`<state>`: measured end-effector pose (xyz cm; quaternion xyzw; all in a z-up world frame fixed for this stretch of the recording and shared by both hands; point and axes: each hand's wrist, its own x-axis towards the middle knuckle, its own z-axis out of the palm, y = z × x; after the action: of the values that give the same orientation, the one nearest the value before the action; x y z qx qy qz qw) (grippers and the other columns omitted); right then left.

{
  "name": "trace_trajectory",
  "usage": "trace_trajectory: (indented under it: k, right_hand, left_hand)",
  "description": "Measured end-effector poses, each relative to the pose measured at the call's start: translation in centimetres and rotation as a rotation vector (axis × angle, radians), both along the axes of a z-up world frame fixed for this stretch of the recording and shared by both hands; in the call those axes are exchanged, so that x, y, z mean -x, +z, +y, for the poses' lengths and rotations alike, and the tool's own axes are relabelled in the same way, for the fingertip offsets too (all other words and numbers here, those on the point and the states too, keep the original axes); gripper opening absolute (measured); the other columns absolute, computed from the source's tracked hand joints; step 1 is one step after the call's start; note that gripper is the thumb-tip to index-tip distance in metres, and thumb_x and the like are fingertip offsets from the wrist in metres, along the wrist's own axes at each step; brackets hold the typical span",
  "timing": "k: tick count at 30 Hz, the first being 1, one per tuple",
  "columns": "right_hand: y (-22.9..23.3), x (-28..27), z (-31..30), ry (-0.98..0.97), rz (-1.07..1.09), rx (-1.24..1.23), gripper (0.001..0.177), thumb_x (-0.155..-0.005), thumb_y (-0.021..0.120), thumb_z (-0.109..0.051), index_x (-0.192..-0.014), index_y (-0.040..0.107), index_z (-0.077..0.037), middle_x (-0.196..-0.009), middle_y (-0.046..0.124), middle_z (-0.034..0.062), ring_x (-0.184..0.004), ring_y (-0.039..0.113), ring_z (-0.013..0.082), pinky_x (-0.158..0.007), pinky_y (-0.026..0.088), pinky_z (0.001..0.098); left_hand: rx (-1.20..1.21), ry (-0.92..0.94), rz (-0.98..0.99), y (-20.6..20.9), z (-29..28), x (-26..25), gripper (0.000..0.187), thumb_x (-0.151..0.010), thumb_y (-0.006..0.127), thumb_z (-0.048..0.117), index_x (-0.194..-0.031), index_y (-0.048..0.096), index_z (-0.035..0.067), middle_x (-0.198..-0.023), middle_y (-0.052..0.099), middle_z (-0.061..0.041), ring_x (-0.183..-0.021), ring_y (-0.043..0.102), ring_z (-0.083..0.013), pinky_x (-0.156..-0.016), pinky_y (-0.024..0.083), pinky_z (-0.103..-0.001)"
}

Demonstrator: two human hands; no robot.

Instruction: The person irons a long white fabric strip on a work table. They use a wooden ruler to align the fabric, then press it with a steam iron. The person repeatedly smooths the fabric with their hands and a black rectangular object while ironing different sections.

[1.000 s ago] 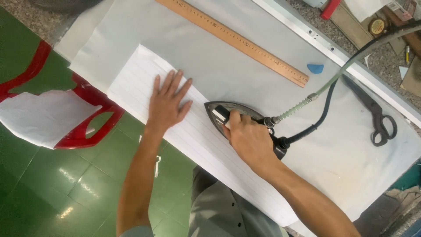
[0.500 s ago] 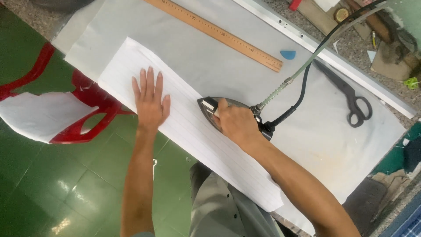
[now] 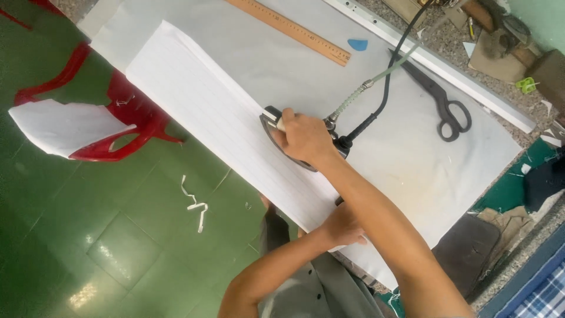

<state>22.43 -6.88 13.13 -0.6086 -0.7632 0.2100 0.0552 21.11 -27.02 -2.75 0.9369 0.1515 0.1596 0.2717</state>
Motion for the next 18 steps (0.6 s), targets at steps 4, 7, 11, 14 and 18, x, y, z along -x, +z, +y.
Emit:
trace_trajectory:
  k: [4, 7, 11, 14, 18]
  right_hand:
    - [-0.6, 0.1, 0.4, -0.008, -0.035, -0.027, 0.030, -0.099, 0.053, -0.039, -0.098, 0.052, -0.008, -0.077, 0.066, 0.0131, -0.072, 0.075, 0.0335, -0.064, 0.061, 0.0419]
    - [-0.7, 0.2, 0.2, -0.005, -0.074, -0.061, 0.028, -0.099, 0.053, -0.038, -0.096, 0.052, -0.010, -0.075, 0.065, 0.0109, -0.070, 0.075, 0.0293, -0.064, 0.061, 0.0380]
    - [-3.1, 0.3, 0.2, -0.025, -0.028, -0.048, 0.036, -0.101, 0.053, -0.043, -0.101, 0.051, -0.006, -0.077, 0.064, 0.0134, -0.066, 0.069, 0.0349, -0.058, 0.055, 0.0458]
    - [-3.0, 0.5, 0.7, -0.064, 0.006, 0.066, 0.043, -0.103, 0.050, -0.048, -0.111, 0.049, -0.005, -0.088, 0.066, 0.0163, -0.070, 0.066, 0.0410, -0.055, 0.052, 0.0539]
    - [1.2, 0.9, 0.6, -0.070, -0.085, 0.135, 0.030, -0.100, 0.052, -0.041, -0.100, 0.053, -0.011, -0.081, 0.068, 0.0137, -0.074, 0.075, 0.0313, -0.069, 0.060, 0.0402]
  left_hand:
    - [0.046, -0.023, 0.051, -6.5, -3.6, -0.2, 0.033, -0.085, 0.075, 0.033, -0.109, 0.074, 0.010, -0.104, 0.068, -0.009, -0.101, 0.065, -0.0307, -0.102, 0.046, -0.048]
    - [0.123, -0.048, 0.111, -2.7, -0.8, 3.3, 0.027, -0.085, 0.077, 0.021, -0.111, 0.073, 0.014, -0.103, 0.065, -0.007, -0.097, 0.064, -0.0278, -0.103, 0.046, -0.045]
    - [0.039, -0.038, 0.056, 11.5, 7.6, 16.8, 0.070, -0.082, 0.079, 0.043, -0.141, 0.053, 0.018, -0.129, 0.055, -0.024, -0.121, 0.055, -0.0426, -0.103, 0.044, -0.057]
    - [0.266, 0.172, 0.044, 11.5, 12.7, 26.4, 0.072, -0.090, 0.076, 0.037, -0.151, 0.045, 0.017, -0.139, 0.050, -0.020, -0.128, 0.048, -0.0368, -0.109, 0.039, -0.052]
    - [0.045, 0.507, -0.014, 7.6, 21.3, 33.0, 0.080, -0.075, 0.087, 0.021, -0.148, 0.054, 0.008, -0.125, 0.057, -0.024, -0.114, 0.057, -0.0431, -0.099, 0.045, -0.050]
